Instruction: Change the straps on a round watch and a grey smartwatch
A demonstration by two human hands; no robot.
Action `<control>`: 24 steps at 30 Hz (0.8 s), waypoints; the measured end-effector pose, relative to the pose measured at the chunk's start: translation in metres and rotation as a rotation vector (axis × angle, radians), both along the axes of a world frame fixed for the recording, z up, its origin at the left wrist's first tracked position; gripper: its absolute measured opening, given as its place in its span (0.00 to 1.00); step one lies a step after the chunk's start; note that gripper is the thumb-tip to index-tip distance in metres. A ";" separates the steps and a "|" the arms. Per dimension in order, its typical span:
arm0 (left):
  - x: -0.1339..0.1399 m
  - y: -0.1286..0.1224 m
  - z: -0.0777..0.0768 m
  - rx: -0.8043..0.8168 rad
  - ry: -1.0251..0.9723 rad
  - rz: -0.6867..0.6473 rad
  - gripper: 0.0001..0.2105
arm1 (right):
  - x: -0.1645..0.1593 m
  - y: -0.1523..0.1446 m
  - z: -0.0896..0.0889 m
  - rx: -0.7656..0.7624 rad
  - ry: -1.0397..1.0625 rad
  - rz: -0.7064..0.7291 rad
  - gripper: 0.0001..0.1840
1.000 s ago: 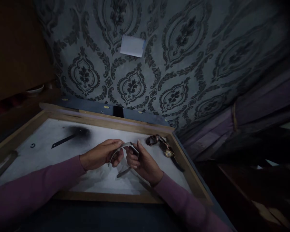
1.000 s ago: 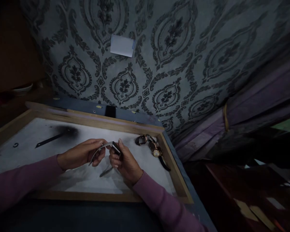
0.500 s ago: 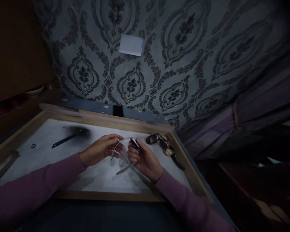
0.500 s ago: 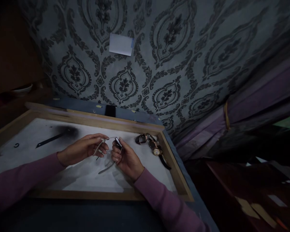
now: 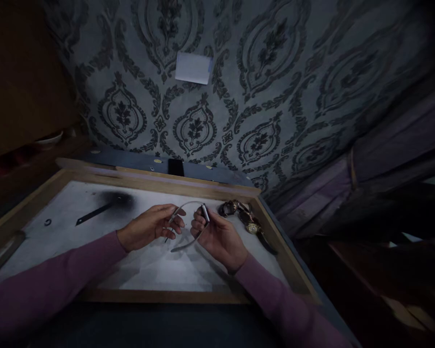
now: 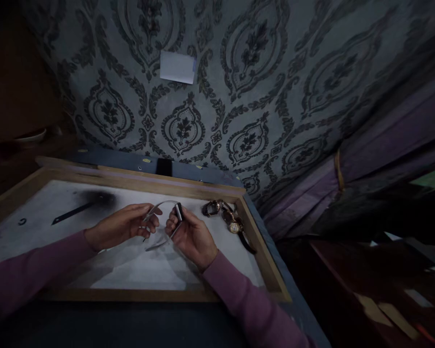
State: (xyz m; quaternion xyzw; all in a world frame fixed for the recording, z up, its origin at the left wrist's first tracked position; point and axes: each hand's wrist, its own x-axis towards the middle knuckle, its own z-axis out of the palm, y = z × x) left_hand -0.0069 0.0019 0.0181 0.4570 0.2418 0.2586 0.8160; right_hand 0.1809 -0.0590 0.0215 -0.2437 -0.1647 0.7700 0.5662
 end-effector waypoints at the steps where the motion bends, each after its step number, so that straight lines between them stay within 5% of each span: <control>1: 0.000 0.000 0.000 -0.009 -0.003 0.003 0.16 | 0.000 0.000 0.000 -0.001 0.001 -0.001 0.06; 12: 0.000 0.000 0.000 -0.052 0.000 -0.005 0.19 | 0.002 0.000 0.004 0.020 0.049 -0.022 0.14; 18: 0.000 0.005 -0.011 -0.015 0.072 0.001 0.15 | 0.006 0.002 0.007 0.074 0.089 -0.094 0.18; 24: 0.002 -0.002 -0.025 0.127 0.254 -0.291 0.18 | 0.012 0.003 0.014 0.087 0.193 -0.172 0.20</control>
